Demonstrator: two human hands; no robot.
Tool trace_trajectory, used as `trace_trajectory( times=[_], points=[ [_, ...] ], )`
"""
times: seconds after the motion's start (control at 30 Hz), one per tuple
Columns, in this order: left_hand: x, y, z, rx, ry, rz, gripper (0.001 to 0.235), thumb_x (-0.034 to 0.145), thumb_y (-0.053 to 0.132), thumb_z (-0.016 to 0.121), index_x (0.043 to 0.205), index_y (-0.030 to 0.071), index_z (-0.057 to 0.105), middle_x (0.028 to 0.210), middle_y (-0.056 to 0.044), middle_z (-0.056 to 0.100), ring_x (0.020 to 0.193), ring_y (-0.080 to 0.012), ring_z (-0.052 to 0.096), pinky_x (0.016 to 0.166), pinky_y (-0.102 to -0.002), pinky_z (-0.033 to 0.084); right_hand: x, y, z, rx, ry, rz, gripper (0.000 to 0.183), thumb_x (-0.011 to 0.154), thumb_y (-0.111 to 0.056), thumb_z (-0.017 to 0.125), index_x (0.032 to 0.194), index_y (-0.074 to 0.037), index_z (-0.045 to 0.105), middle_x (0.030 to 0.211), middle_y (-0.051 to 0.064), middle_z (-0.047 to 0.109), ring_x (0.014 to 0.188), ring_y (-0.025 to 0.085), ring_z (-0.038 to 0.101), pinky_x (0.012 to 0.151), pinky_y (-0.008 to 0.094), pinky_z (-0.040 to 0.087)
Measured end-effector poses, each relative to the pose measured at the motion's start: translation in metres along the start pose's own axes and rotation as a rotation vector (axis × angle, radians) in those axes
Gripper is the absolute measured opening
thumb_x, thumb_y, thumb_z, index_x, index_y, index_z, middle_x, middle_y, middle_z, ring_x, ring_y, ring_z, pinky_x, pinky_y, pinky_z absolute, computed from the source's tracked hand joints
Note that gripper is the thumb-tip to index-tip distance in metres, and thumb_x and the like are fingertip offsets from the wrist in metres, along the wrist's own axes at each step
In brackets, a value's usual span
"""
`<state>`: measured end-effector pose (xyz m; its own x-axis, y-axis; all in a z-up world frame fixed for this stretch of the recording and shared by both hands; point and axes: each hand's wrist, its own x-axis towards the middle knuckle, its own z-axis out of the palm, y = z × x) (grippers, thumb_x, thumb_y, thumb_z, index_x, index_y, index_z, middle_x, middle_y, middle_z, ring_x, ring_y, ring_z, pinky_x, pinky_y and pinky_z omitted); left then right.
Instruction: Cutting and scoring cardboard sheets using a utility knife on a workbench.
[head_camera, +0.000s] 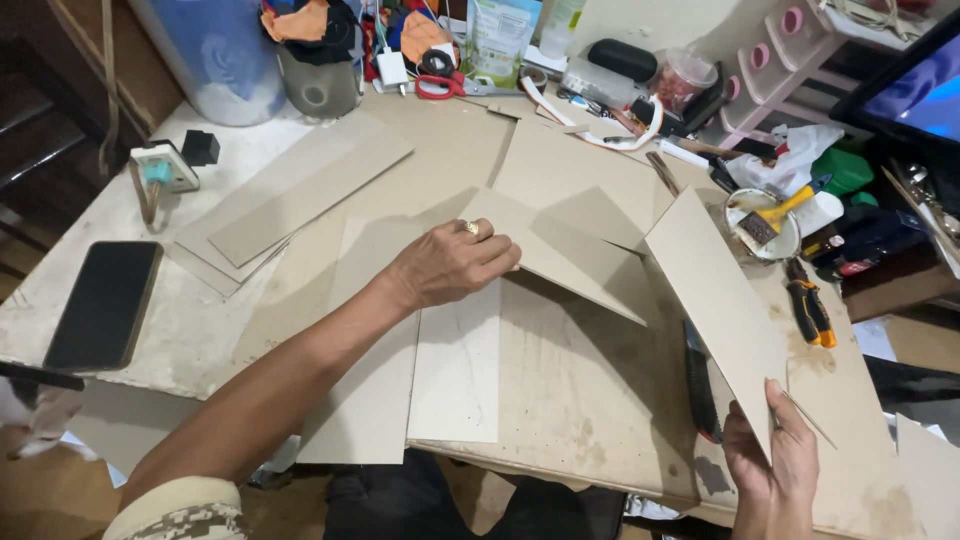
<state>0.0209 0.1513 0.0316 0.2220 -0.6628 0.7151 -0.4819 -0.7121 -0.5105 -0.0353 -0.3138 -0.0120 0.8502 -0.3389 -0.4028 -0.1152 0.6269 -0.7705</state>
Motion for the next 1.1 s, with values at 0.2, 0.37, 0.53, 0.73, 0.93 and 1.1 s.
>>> trace_trajectory(
  times=[0.2, 0.37, 0.53, 0.73, 0.93, 1.1],
  points=[
    [-0.001, 0.000, 0.001, -0.021, 0.006, 0.008, 0.019, 0.097, -0.003, 0.053, 0.095, 0.015, 0.060, 0.081, 0.002, 0.052, 0.075, -0.0151, 0.053, 0.052, -0.025, 0.045, -0.017, 0.005, 0.068, 0.013, -0.013, 0.043, 0.038, 0.095, -0.015, 0.063, 0.133, -0.011, 0.065, 0.126, 0.000, 0.077, 0.116, 0.009, 0.075, 0.106, 0.022, 0.061],
    [-0.007, 0.012, 0.008, -0.084, -0.038, -0.078, 0.019, 0.105, 0.035, 0.057, 0.094, 0.021, 0.062, 0.084, 0.005, 0.054, 0.085, -0.0104, 0.058, 0.077, -0.026, 0.061, 0.004, 0.032, 0.089, -0.439, -0.350, 0.042, 0.015, 0.098, -0.017, 0.070, 0.092, -0.005, 0.063, 0.075, 0.003, 0.059, 0.062, 0.013, 0.059, 0.048, 0.019, 0.043],
    [-0.014, 0.034, -0.004, -0.163, 0.013, -0.090, 0.023, 0.108, 0.034, 0.053, 0.096, 0.019, 0.063, 0.088, 0.004, 0.057, 0.087, -0.0120, 0.059, 0.083, -0.029, 0.061, 0.007, 0.055, 0.108, -0.440, -0.336, 0.115, 0.024, 0.099, -0.016, 0.069, 0.103, 0.007, 0.062, 0.088, 0.011, 0.055, 0.075, 0.024, 0.065, 0.063, 0.031, 0.054],
    [-0.044, 0.062, -0.061, -0.433, 0.151, -0.453, 0.036, 0.097, 0.035, 0.070, 0.123, 0.011, 0.068, 0.121, -0.008, 0.068, 0.113, -0.0265, 0.068, 0.100, -0.043, 0.057, 0.003, 0.056, 0.073, -0.190, -0.289, 0.064, 0.011, 0.095, -0.007, 0.070, 0.101, 0.000, 0.064, 0.087, 0.009, 0.066, 0.076, 0.024, 0.077, 0.067, 0.031, 0.065],
    [-0.103, 0.081, -0.151, -0.601, -0.664, -0.626, 0.092, 0.072, 0.069, 0.085, 0.143, 0.020, 0.053, 0.150, -0.008, 0.051, 0.134, -0.0284, 0.046, 0.118, -0.057, 0.022, 0.004, 0.037, 0.048, -0.145, -0.236, 0.211, 0.006, 0.091, -0.008, 0.072, 0.097, -0.007, 0.069, 0.090, 0.004, 0.077, 0.076, 0.012, 0.077, 0.055, 0.014, 0.063],
    [-0.136, 0.109, -0.163, -0.621, -1.011, -0.690, 0.085, 0.077, 0.067, 0.085, 0.145, 0.029, 0.052, 0.158, -0.007, 0.039, 0.145, -0.0307, 0.028, 0.119, -0.067, 0.010, 0.027, 0.048, 0.022, -0.119, -0.340, 0.274, 0.007, 0.097, -0.010, 0.067, 0.101, -0.004, 0.068, 0.083, 0.000, 0.076, 0.070, 0.008, 0.076, 0.054, 0.014, 0.065]
  ],
)
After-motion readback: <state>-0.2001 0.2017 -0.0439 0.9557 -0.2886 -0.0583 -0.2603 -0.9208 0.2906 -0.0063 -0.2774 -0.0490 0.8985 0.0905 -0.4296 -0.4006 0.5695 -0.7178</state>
